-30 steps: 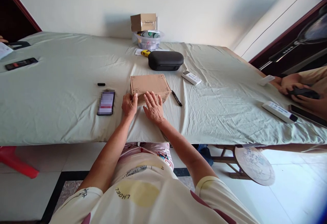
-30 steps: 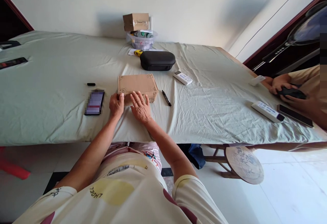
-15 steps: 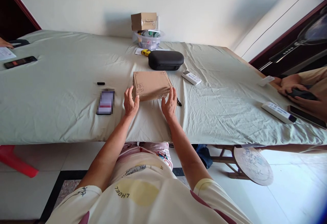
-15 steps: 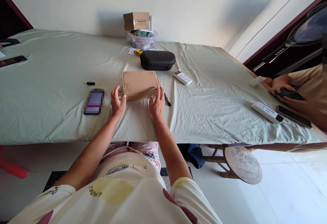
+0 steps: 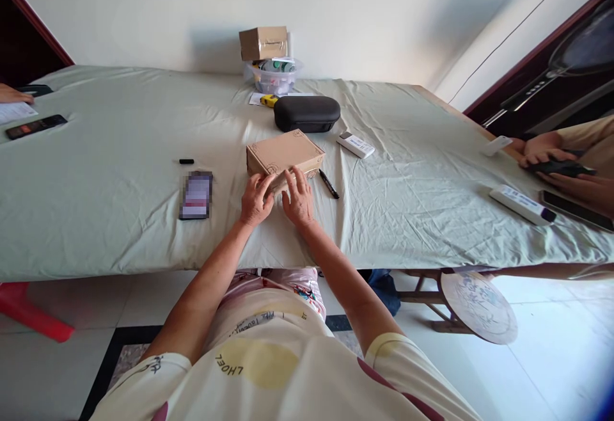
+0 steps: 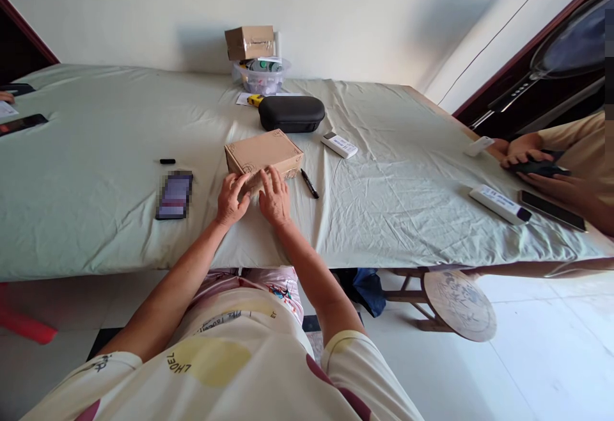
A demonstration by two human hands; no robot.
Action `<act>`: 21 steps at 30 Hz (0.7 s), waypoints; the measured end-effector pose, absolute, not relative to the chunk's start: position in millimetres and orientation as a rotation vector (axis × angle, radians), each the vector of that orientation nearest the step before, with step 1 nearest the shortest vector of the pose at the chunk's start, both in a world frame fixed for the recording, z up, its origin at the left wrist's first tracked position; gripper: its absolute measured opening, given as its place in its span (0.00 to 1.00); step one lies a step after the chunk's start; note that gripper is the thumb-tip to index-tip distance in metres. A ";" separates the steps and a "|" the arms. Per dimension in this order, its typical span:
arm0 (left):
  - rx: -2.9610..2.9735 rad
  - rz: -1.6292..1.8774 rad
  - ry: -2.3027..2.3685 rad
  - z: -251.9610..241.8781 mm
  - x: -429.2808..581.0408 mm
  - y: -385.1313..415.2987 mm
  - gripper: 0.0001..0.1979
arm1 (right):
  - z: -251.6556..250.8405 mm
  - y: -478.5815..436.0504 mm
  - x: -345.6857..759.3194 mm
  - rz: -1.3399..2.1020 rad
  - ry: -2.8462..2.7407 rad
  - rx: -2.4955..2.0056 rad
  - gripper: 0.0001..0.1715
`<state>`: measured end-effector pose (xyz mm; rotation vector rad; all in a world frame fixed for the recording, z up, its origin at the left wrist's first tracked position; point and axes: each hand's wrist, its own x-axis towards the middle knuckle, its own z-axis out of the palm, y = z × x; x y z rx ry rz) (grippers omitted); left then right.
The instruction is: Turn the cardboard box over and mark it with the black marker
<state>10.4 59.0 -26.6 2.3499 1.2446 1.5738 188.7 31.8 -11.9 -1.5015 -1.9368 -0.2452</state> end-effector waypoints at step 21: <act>2.077 1.599 1.343 -23.4 3.6 62.3 0.20 | -16.1 34.8 201.1 -0.194 -1.694 -1.476 0.31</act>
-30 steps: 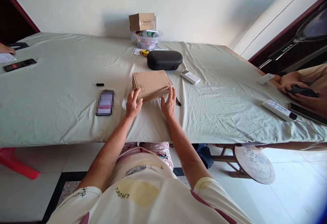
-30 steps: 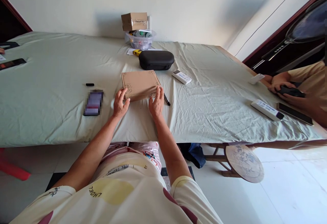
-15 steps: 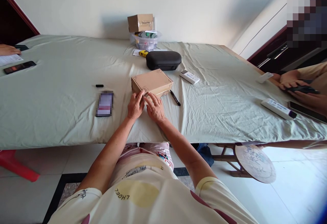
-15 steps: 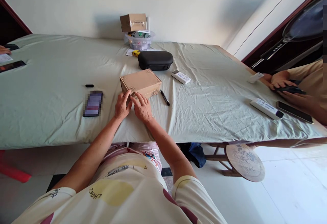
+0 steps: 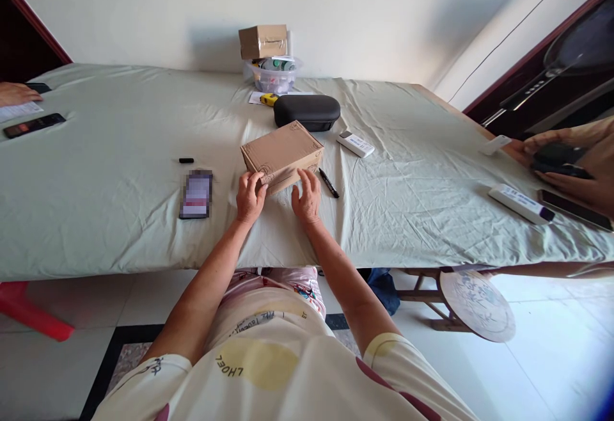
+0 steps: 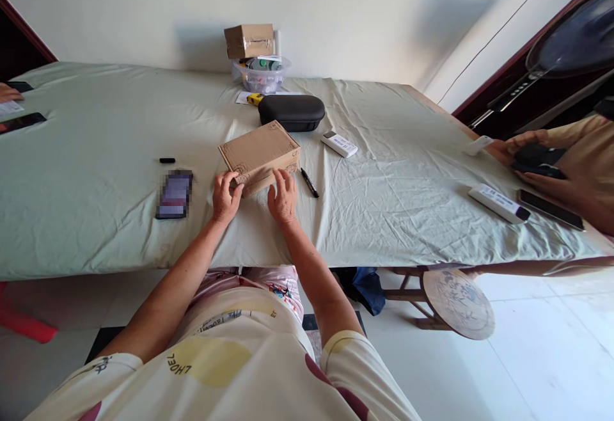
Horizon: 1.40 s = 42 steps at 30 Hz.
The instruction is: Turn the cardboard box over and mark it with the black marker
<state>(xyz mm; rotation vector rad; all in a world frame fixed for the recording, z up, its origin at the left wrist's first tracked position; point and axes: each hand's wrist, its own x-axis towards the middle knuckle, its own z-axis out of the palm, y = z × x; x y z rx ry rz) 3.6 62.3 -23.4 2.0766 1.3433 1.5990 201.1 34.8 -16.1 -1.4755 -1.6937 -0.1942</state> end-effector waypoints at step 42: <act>1.921 1.955 1.503 -13.2 -2.5 59.1 0.32 | -1.9 23.5 225.9 -0.276 -1.347 -1.290 0.22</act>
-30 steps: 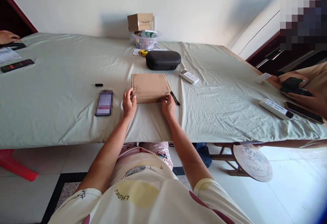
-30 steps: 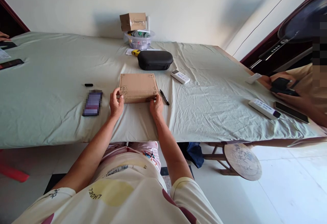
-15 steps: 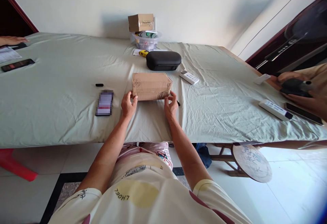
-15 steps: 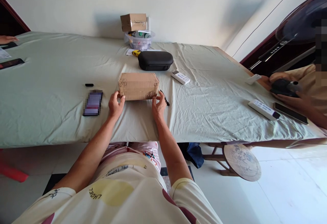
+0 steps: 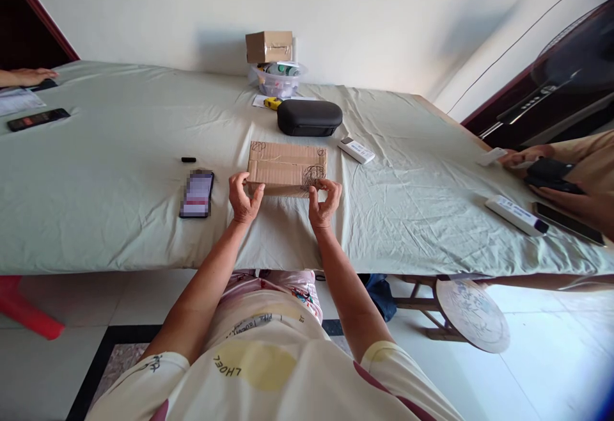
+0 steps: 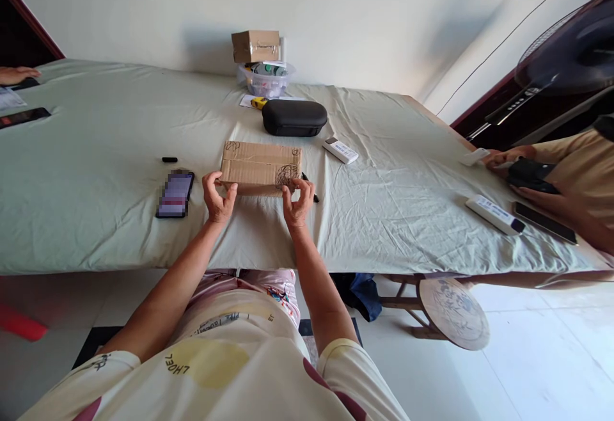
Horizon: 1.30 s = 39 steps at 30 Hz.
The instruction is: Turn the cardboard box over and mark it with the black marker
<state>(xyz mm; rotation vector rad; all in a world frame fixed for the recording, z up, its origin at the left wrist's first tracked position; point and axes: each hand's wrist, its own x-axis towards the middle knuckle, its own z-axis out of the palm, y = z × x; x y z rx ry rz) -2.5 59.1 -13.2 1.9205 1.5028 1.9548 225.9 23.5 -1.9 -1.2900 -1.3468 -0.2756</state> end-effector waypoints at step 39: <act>1.717 1.424 1.683 -41.2 -11.9 89.1 0.05 | -43.9 67.8 258.9 0.147 -1.474 -1.653 0.16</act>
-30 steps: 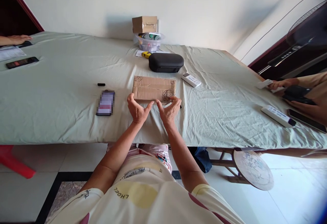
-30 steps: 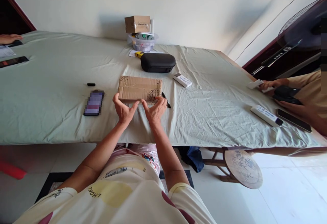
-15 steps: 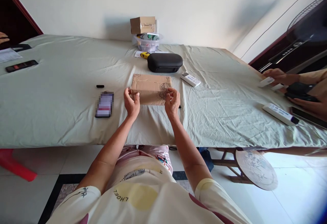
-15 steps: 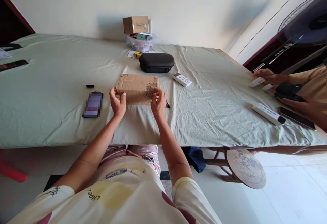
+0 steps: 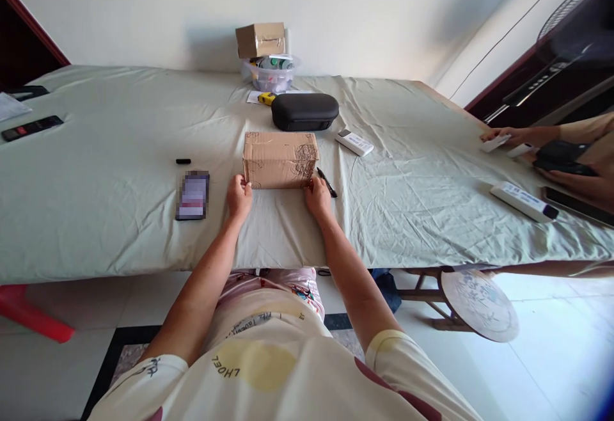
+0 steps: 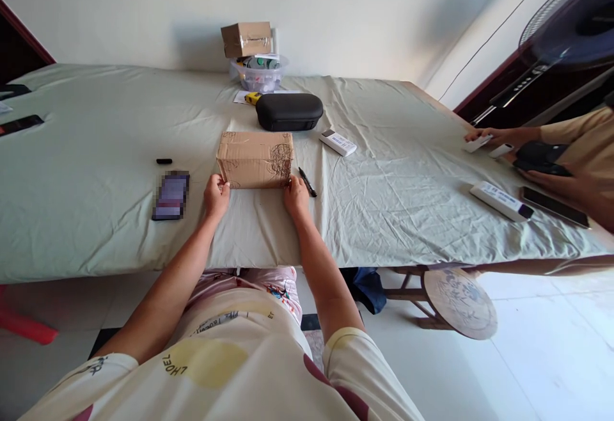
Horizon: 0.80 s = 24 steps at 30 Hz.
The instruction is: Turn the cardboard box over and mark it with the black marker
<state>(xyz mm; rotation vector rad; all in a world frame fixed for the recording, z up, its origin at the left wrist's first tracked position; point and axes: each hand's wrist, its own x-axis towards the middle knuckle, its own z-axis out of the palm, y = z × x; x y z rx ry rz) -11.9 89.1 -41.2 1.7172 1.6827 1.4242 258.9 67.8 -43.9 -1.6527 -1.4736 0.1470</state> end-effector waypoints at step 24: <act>1.749 1.631 1.581 -47.3 -13.1 89.3 0.37 | -32.6 64.0 246.2 0.141 -1.348 -1.396 0.12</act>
